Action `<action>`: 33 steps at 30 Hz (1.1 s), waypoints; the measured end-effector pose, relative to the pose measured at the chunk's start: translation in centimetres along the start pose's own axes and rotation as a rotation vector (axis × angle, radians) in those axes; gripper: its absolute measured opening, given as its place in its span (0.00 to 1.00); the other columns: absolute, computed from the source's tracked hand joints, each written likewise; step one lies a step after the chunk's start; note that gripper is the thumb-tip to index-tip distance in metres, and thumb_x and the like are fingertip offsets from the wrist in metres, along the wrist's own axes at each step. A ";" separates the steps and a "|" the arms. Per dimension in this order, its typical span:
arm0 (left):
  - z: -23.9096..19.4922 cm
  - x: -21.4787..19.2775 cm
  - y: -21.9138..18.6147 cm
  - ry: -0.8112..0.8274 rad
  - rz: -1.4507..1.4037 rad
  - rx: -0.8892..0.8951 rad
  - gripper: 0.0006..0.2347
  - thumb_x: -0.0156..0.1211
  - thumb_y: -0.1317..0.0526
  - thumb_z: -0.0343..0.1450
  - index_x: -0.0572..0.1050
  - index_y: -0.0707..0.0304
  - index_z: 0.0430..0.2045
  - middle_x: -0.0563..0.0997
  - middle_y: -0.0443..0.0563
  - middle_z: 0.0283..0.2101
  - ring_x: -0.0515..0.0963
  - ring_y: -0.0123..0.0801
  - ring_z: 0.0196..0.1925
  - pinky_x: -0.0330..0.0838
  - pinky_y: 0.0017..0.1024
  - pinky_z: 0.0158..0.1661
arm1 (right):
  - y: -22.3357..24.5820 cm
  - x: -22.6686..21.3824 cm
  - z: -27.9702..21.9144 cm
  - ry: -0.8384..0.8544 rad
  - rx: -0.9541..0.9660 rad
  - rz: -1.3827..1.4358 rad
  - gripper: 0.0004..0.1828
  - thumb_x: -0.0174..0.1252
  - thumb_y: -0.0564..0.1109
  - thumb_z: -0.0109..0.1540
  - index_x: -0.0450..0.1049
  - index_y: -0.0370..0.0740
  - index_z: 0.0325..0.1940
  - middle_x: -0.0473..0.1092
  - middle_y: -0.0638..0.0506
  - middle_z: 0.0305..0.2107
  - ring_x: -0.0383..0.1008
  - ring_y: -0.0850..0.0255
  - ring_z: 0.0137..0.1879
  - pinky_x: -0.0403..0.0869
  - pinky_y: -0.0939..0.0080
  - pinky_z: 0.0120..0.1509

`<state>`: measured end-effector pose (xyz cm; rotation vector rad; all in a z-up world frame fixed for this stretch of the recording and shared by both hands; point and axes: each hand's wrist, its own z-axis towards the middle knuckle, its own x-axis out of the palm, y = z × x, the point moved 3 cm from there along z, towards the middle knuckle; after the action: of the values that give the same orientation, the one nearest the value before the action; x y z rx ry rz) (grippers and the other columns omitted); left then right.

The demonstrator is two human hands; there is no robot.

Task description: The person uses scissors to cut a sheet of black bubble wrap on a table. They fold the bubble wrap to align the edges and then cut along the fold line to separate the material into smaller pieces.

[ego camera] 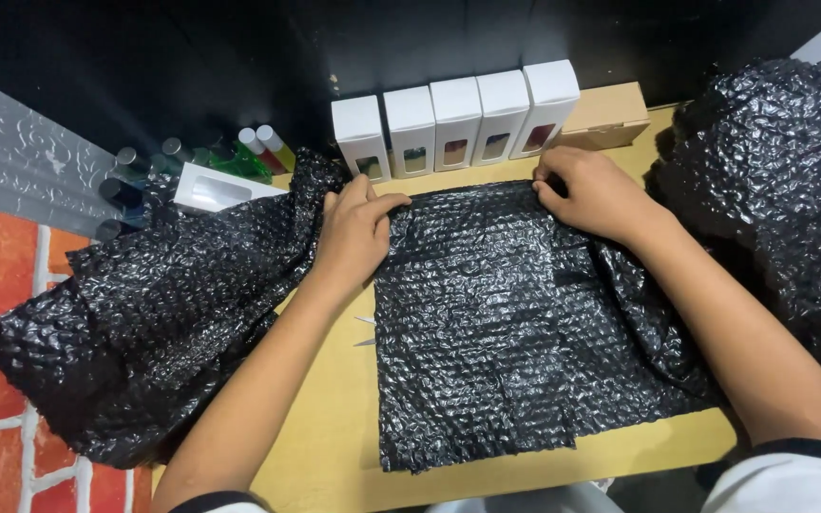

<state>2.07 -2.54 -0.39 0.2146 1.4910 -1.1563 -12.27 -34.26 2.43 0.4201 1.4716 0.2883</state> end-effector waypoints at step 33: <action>0.7 -0.8 -0.1 0.095 0.015 0.046 0.13 0.62 0.66 0.73 0.88 0.47 0.46 0.68 0.47 0.36 0.76 0.42 0.44 0.60 0.39 0.53 | 22.6 7.1 -4.4 0.154 -0.914 0.018 0.20 0.49 0.54 0.76 0.76 0.37 0.62 0.75 0.43 0.54 0.74 0.47 0.58 0.67 0.48 0.58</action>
<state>2.73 -2.73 0.48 0.3159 1.5443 -1.1828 -14.56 -10.52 5.90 -0.3344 1.3244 0.9668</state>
